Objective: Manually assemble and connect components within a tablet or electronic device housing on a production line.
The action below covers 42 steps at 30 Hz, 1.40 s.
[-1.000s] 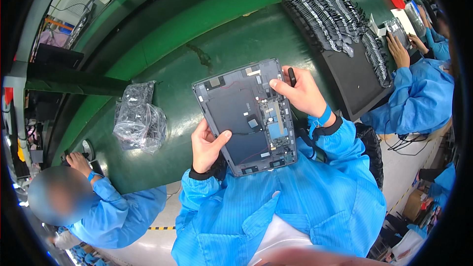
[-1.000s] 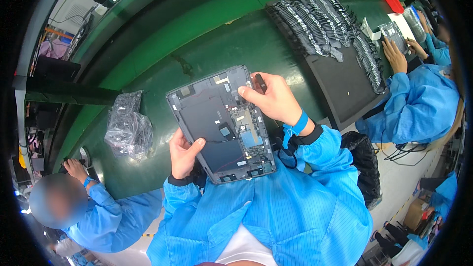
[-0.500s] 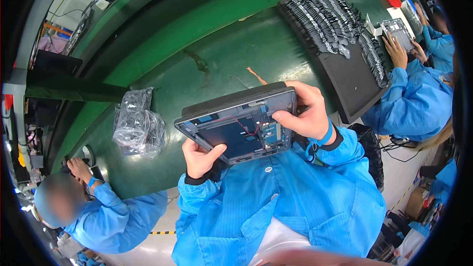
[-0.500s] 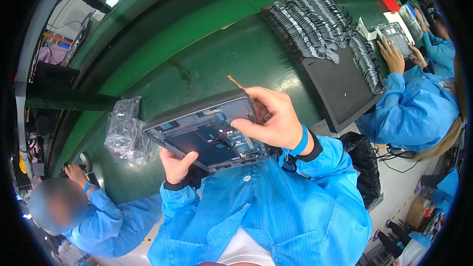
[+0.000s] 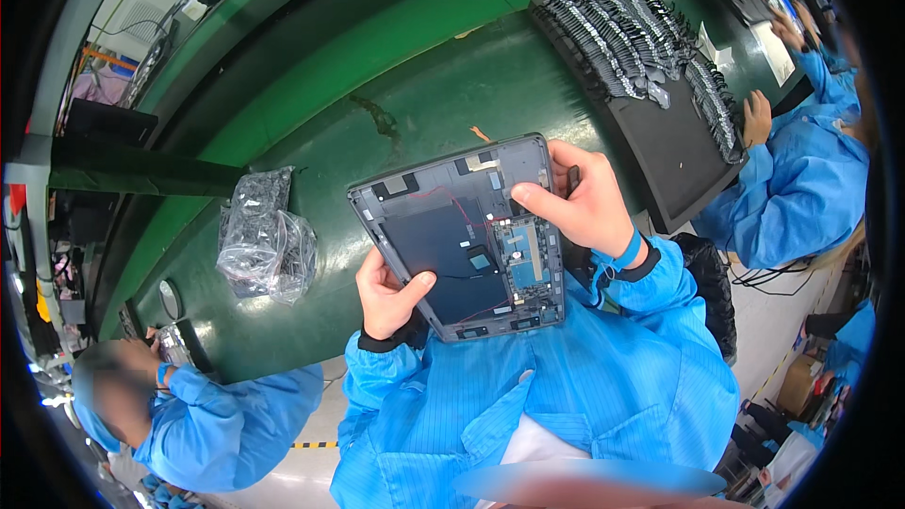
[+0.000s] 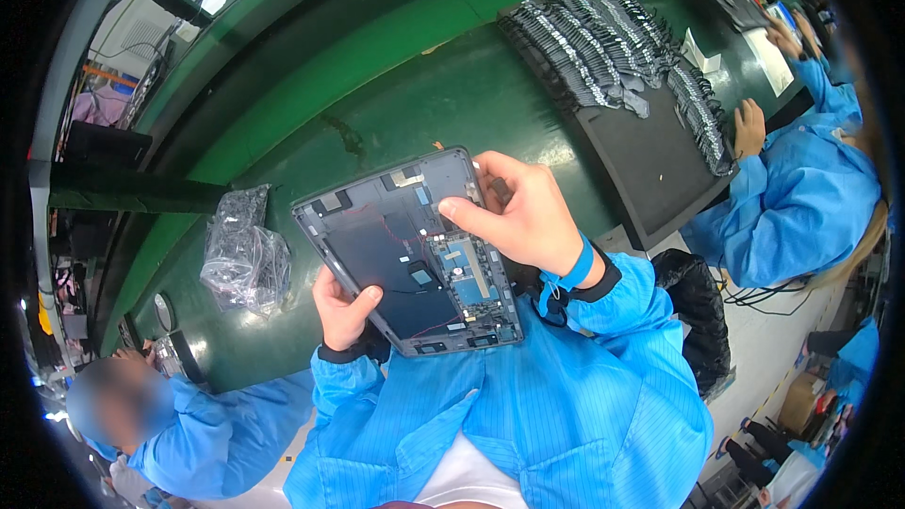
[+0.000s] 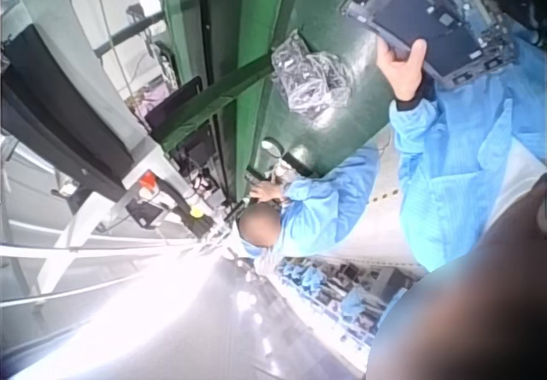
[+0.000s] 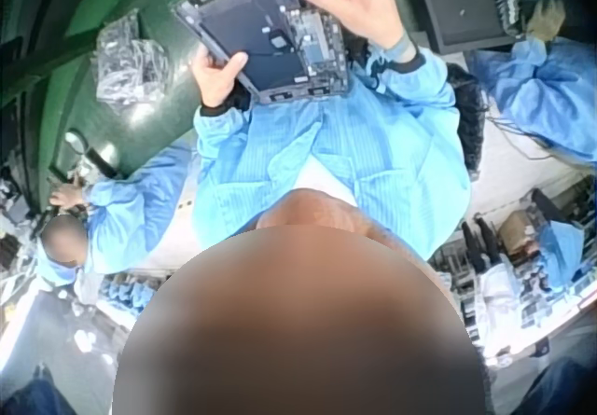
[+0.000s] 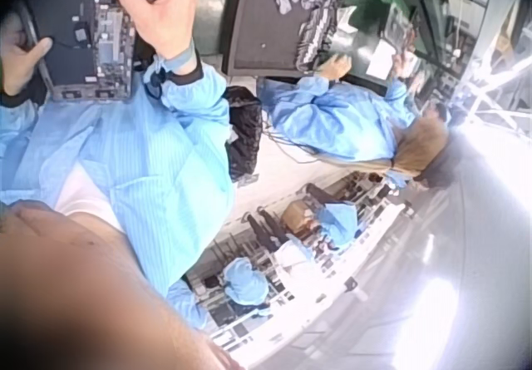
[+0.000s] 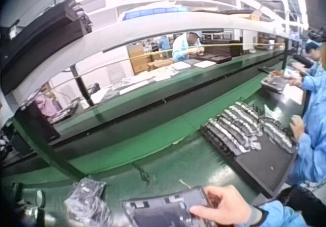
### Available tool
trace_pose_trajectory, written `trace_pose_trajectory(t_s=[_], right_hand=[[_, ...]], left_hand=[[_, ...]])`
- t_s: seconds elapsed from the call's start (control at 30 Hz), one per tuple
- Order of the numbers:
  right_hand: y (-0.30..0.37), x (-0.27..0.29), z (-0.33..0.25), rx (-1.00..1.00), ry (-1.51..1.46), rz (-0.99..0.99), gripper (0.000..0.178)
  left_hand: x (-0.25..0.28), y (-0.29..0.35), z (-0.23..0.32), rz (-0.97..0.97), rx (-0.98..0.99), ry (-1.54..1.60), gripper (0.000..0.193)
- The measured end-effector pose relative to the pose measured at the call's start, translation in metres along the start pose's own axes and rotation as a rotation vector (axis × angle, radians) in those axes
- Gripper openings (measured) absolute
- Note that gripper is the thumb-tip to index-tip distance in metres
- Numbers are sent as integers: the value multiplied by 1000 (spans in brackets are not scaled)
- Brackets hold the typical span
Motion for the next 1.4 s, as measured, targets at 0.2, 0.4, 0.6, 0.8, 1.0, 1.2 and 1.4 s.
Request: trace_pose_trajectory(t_s=[0.2,0.4,0.6,0.8,1.0,1.2,1.4], right_hand=[[0,-11,0,-30,-193,-11,35],[3,-14,-13,-12,-229,-199,60],[-8,-14,-1,13,-144,-96,49],[-24,7,60,19,165,116,26],[-8,8,103,-103,284,-26,22],[-19,10,108,-354,111,40,23],[-22,8,102,-447,67,58,23]], left_hand=[[10,-8,-17,0,56,93,57],[12,-16,-31,-23,135,253,68],[16,-23,-28,-1,132,254,65],[30,-85,20,150,45,38,52],[91,-221,70,217,9,-76,48],[167,-350,69,168,62,-152,45],[214,-401,59,162,206,-215,46]])
Point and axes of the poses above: each hand's wrist, its own y-axis away from the middle knuckle, its own x-axis out of the back of the hand, z = x × y, the point moved 1 cm from there along -y, towards the middle knuckle, and after that the axes turned 6 degrees about y, right-handed, at the moved point
